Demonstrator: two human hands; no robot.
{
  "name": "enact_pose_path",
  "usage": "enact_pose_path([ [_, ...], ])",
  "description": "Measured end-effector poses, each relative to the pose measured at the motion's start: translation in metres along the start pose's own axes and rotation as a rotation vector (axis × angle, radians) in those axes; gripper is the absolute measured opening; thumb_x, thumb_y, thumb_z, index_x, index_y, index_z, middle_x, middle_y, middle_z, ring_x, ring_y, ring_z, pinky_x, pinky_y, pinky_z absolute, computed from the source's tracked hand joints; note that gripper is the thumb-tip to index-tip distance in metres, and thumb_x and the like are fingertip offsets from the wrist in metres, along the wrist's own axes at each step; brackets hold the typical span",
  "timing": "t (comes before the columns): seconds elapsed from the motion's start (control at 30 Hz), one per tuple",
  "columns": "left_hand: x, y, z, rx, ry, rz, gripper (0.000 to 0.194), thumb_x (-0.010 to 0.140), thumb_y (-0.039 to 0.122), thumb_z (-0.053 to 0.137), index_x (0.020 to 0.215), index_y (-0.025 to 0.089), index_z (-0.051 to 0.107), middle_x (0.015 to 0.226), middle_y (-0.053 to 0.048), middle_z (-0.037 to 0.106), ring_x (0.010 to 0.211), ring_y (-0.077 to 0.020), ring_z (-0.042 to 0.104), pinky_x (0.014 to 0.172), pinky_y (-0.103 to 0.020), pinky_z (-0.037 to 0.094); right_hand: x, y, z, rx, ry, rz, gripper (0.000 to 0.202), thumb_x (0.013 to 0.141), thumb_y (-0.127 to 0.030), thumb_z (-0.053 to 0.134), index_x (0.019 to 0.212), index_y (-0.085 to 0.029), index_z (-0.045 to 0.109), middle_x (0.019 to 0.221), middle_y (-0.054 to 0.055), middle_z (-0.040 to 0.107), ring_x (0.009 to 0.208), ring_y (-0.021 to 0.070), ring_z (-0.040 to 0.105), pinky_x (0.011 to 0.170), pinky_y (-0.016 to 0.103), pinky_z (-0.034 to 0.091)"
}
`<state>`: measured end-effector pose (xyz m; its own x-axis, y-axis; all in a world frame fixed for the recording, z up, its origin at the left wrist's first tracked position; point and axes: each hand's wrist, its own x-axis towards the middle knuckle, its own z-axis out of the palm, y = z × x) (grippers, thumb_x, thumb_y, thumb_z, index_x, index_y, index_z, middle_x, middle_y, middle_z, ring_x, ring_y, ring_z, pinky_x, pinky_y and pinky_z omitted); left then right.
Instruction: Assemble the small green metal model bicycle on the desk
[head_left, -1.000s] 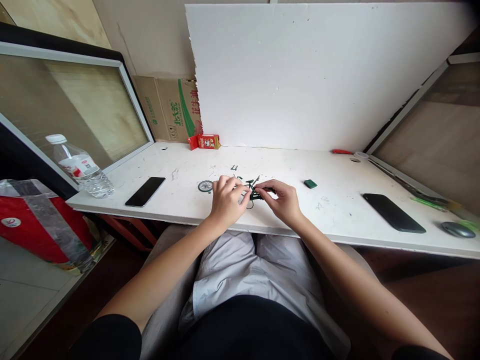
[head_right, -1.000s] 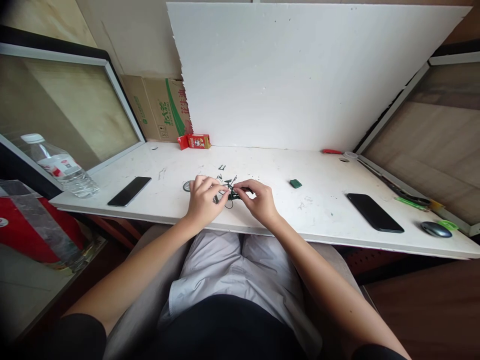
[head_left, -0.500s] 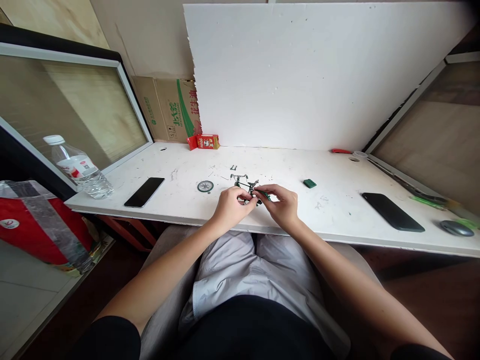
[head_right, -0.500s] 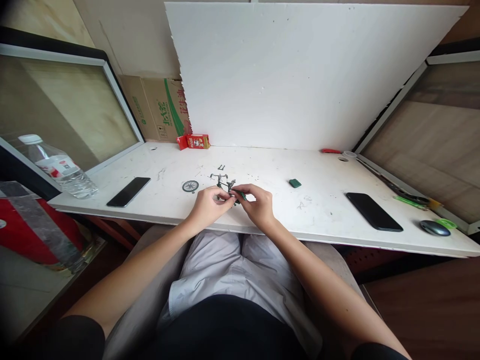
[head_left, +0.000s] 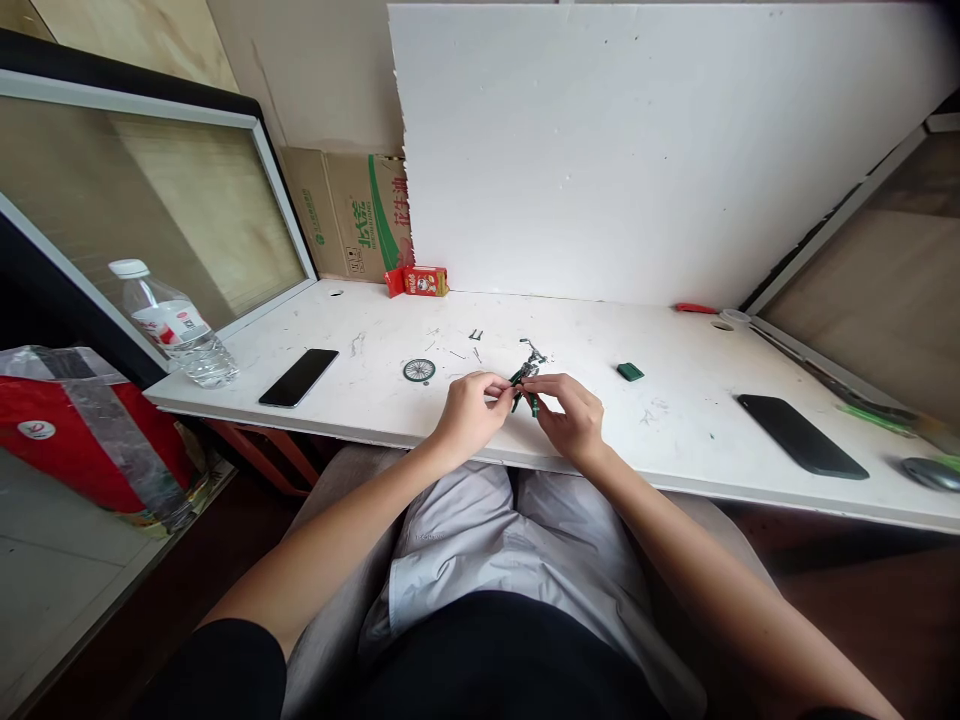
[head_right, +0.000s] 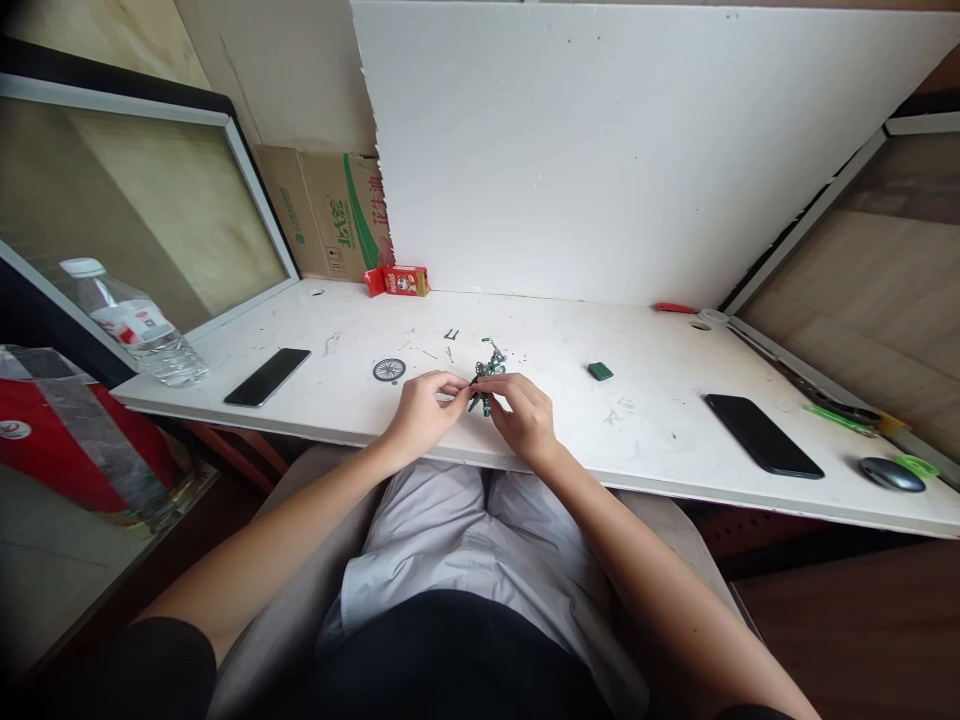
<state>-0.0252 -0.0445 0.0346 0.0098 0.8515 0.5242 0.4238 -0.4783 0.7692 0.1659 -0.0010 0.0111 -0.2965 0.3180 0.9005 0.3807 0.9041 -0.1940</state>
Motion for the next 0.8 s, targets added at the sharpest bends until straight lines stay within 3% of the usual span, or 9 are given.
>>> enact_pose_path([
  [0.17, 0.0, -0.004, -0.001, 0.071, -0.035, 0.049, 0.016, 0.094, 0.013, 0.065, 0.105, 0.018, 0.076, 0.105, -0.01, 0.078, 0.093, -0.0212, 0.075, 0.082, -0.034, 0.064, -0.003, 0.003, 0.0, -0.006, -0.021, -0.006, 0.025, 0.099, -0.013, 0.062, 0.112, -0.029, 0.076, 0.105, 0.006, 0.083, 0.094, 0.0233, 0.081, 0.082, 0.042, 0.069],
  [0.43, 0.0, -0.001, -0.003, 0.159, -0.044, 0.091, 0.013, 0.096, 0.016, 0.066, 0.105, 0.02, 0.075, 0.1, -0.008, 0.079, 0.09, -0.0219, 0.073, 0.085, -0.037, 0.059, -0.003, 0.003, 0.0, 0.024, 0.07, -0.064, 0.029, 0.095, -0.015, 0.073, 0.118, -0.031, 0.079, 0.104, 0.006, 0.083, 0.087, 0.0246, 0.081, 0.075, 0.042, 0.069],
  [0.67, 0.003, -0.017, 0.008, -0.263, -0.112, -0.121, 0.022, 0.086, 0.006, 0.068, 0.103, 0.014, 0.079, 0.097, -0.01, 0.081, 0.086, -0.0188, 0.075, 0.079, -0.03, 0.061, 0.005, -0.001, -0.006, -0.033, -0.025, -0.112, 0.025, 0.097, -0.015, 0.071, 0.114, -0.031, 0.08, 0.093, 0.006, 0.08, 0.077, 0.0207, 0.076, 0.065, 0.035, 0.062],
  [0.8, 0.004, -0.024, 0.011, -0.319, -0.107, -0.141, 0.021, 0.087, 0.008, 0.067, 0.103, 0.014, 0.08, 0.099, -0.01, 0.082, 0.084, -0.0176, 0.074, 0.078, -0.029, 0.06, 0.011, -0.005, -0.007, 0.01, -0.056, -0.059, 0.024, 0.101, -0.015, 0.065, 0.114, -0.03, 0.079, 0.095, 0.007, 0.078, 0.083, 0.0205, 0.075, 0.068, 0.035, 0.062],
])
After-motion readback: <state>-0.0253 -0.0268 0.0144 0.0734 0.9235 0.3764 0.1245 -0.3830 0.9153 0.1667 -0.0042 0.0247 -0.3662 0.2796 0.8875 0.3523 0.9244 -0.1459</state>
